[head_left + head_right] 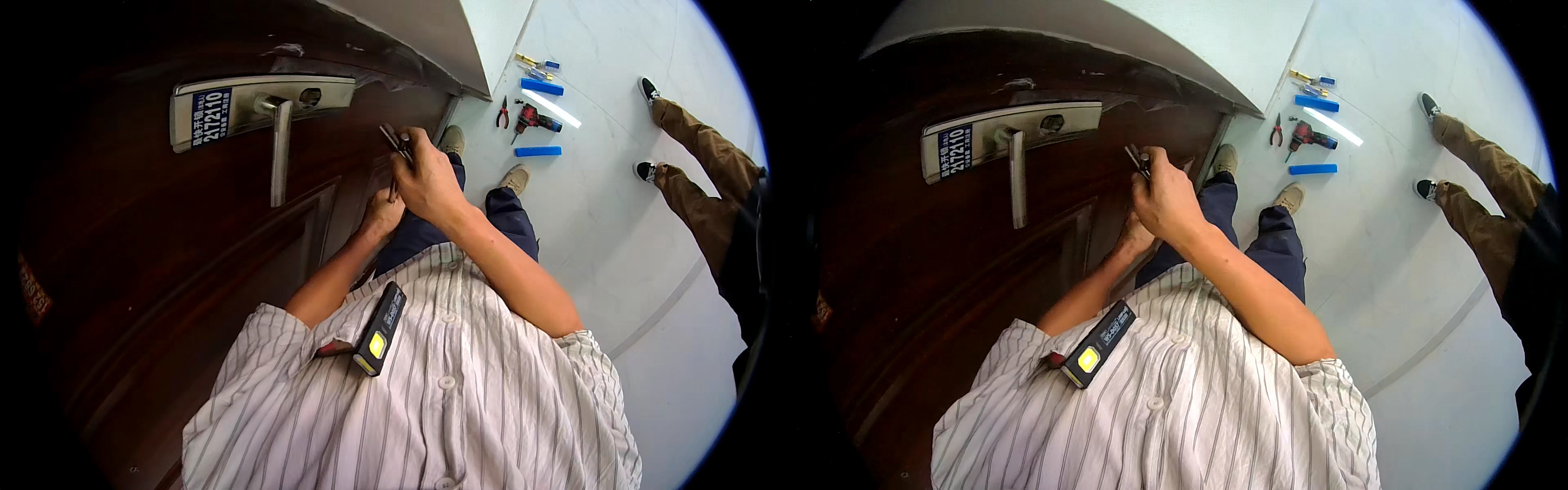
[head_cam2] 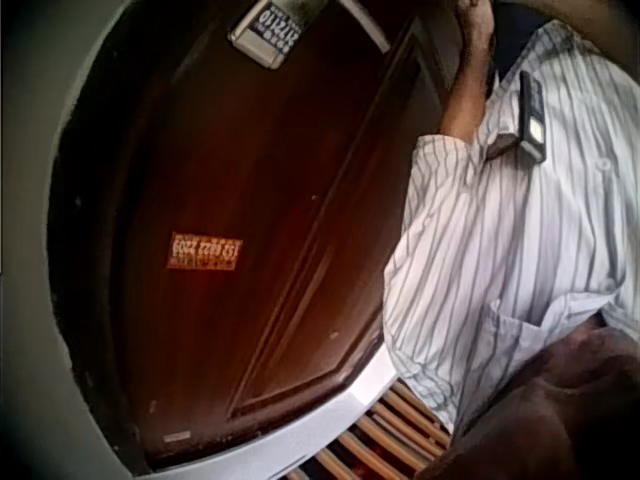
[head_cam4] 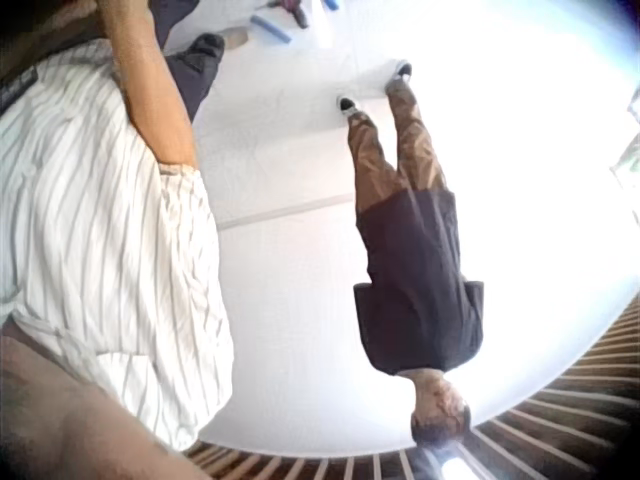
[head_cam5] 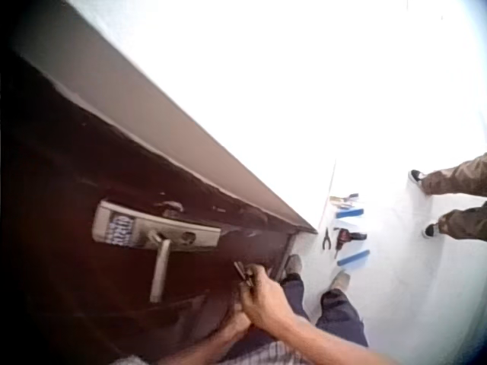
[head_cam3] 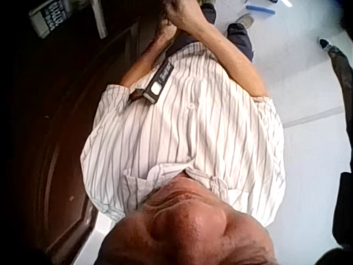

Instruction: The person uses pliers and a screwdriver to manipulate the handle and lock mechanism of a door. They remove the handle, adjust internal components, and reassemble the lock while another person stands nearby.

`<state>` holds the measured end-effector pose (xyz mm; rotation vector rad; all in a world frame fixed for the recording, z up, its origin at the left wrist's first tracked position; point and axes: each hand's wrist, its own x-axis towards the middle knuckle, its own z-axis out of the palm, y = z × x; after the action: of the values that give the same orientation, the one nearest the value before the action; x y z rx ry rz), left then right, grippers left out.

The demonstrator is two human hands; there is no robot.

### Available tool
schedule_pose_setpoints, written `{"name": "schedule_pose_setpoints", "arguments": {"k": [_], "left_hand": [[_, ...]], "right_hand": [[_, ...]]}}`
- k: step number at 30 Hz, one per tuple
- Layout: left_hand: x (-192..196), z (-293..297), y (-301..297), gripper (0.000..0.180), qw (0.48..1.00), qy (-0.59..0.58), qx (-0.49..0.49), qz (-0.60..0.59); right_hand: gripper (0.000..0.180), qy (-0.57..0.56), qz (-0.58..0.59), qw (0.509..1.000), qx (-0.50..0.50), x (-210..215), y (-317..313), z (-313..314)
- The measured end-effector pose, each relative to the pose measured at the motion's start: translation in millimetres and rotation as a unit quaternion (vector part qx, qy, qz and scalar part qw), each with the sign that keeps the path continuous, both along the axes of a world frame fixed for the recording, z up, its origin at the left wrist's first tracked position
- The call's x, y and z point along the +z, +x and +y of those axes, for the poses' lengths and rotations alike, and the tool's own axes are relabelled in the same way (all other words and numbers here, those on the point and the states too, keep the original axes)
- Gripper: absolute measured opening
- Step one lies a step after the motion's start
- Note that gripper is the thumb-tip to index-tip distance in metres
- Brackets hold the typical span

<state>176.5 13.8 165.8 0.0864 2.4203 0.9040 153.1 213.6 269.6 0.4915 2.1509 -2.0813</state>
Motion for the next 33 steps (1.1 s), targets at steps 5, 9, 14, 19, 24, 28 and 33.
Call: {"name": "schedule_pose_setpoints", "arguments": {"k": [5,9,14,19,24,28,33], "left_hand": [[8.4,-4.3,29.7,0.040,0.994,-0.085,-0.029,-0.069],[24.4,21.8,45.9,0.040,0.996,-0.062,-0.034,-0.059],[-12.9,54.4,93.6,0.029,0.995,-0.090,-0.009,-0.047],[-64.7,103.5,149.5,0.019,0.997,-0.041,0.000,-0.069],[-110.4,126.9,168.2,0.023,0.987,0.093,-0.002,-0.130],[-169.1,122.6,164.4,0.031,0.980,0.052,0.004,-0.191],[-249.8,93.1,160.3,0.029,0.995,0.073,-0.056,-0.027]], "right_hand": [[0.038,-0.027,-0.162,0.986,-0.007,-100.4,38.7,14.9],[0.041,-0.125,-0.282,0.951,-0.005,-122.7,67.9,50.1],[0.061,-0.288,-0.359,0.881,-0.110,-194.4,117.7,57.8],[0.047,-0.338,-0.496,0.799,-0.022,-237.2,170.3,50.1],[0.026,-0.322,-0.364,0.862,-0.144,-270.9,178.4,46.8],[0.028,-0.324,-0.399,0.852,-0.103,-334.4,172.1,40.3],[0.027,-0.286,-0.411,0.843,-0.195,-427.4,194.0,47.2]]}}
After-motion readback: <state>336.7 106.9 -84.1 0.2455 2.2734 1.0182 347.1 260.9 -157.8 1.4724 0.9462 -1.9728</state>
